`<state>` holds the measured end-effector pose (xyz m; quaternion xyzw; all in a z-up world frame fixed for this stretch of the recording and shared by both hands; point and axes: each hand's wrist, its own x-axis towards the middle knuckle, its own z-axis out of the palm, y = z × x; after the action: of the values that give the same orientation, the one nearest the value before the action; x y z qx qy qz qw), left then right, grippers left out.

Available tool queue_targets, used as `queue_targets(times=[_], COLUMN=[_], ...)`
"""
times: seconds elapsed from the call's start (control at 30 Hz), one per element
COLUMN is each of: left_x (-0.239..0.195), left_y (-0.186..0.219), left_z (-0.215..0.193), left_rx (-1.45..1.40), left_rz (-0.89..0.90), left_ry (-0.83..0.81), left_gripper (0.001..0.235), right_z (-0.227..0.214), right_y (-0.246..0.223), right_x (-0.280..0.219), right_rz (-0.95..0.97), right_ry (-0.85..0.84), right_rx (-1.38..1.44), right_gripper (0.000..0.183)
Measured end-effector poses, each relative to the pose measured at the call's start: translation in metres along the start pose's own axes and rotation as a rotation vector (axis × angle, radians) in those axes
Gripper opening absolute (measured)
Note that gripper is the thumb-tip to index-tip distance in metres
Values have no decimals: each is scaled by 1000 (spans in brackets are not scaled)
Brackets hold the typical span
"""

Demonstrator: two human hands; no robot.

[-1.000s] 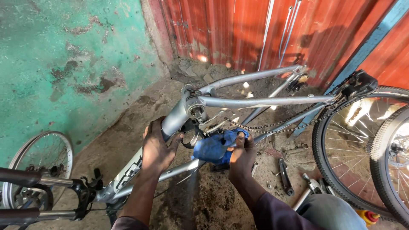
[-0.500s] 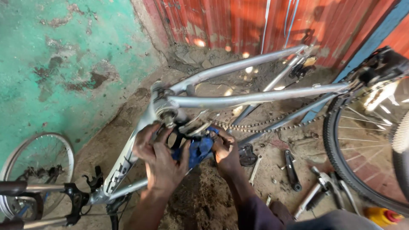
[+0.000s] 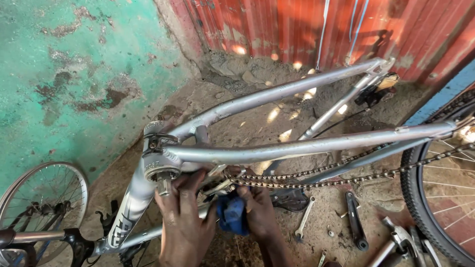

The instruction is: Cleaning a bicycle frame and components using a cloth, screwdriver, and cleaning solution

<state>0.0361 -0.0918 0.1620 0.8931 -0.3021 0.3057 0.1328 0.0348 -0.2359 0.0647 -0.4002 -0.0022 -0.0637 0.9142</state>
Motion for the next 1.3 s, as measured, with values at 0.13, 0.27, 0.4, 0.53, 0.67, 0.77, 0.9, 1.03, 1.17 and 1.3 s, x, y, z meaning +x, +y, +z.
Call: queue_targets(times=[0.13, 0.27, 0.4, 0.53, 0.67, 0.77, 0.9, 1.03, 1.17, 1.3], left_x=[3, 0, 11, 5, 6, 7, 1, -4, -11, 8], left_y=[3, 2, 2, -2, -5, 0, -6, -10, -21, -6], left_z=[8, 12, 6, 10, 10, 7, 16, 17, 24, -13], left_rx=[-38, -44, -91, -79, -84, -77, -75, -93, 1, 10], left_rz=[-116, -56, 18, -45, -11, -43, -79, -96, -82, 112], left_ry=[-8, 57, 166, 98, 126, 110, 103, 60, -126, -46], left_gripper=[74, 65, 32, 52, 47, 45, 52, 67, 85, 82], right_z=[5, 42, 60, 52, 57, 67, 70, 66, 55, 13], right_y=[6, 3, -1, 33, 21, 9, 3, 20, 23, 44], right_x=[4, 16, -7, -9, -13, -15, -16, -21, -30, -40], right_rz=[-271, -750, -504, -503, -427, -672, -647, -687, -691, -571], right_ry=[-25, 62, 372, 586, 490, 567, 625, 575, 573, 533], right_rx=[-69, -251, -464, -112, -347, -554, -517, -261, -381, -559], right_gripper=[57, 26, 35, 31, 16, 20, 16, 20, 23, 47])
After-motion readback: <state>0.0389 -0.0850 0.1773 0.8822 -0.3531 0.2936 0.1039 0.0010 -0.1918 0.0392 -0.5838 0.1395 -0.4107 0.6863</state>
